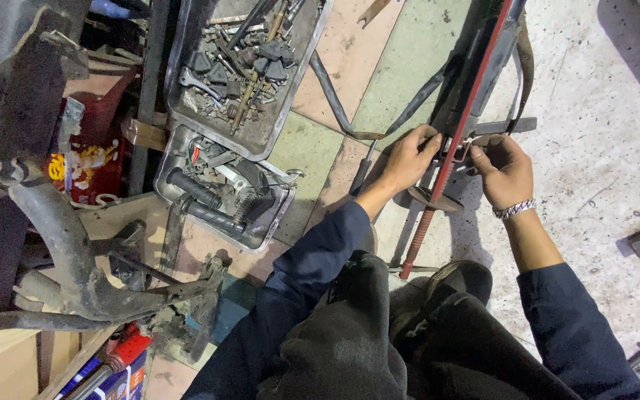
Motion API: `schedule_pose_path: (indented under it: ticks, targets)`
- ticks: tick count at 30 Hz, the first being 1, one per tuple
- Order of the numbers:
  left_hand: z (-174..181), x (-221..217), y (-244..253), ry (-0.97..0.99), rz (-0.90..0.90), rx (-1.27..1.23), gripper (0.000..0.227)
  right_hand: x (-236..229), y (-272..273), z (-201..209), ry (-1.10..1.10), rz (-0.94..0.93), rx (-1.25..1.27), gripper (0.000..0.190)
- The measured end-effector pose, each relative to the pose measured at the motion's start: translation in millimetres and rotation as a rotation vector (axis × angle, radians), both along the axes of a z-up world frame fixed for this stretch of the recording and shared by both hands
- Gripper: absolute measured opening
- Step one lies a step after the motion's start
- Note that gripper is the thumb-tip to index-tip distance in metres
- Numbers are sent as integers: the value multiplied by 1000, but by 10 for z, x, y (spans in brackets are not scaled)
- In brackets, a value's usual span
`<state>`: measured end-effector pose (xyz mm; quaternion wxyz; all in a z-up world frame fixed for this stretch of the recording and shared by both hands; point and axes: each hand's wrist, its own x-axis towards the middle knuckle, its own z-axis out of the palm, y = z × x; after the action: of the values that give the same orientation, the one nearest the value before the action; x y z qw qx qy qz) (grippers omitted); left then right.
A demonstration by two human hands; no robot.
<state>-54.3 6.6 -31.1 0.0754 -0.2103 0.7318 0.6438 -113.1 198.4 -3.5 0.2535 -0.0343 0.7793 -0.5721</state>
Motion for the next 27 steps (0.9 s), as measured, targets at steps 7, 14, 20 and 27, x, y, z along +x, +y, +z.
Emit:
schedule_pose_path:
  ticks: [7, 14, 20, 27]
  targets:
    - [-384, 47, 40, 23, 71, 85, 36, -3, 4, -51, -12, -6, 12, 21]
    - [-179, 95, 18, 47, 122, 188, 43, 7, 74, -118, 33, -45, 2, 21]
    - [-266, 93, 22, 67, 108, 198, 43, 13, 149, -139, 43, -89, 9, 19]
    - [-130, 117, -32, 32, 110, 183, 46, 17, 170, -170, 37, -87, -21, 17]
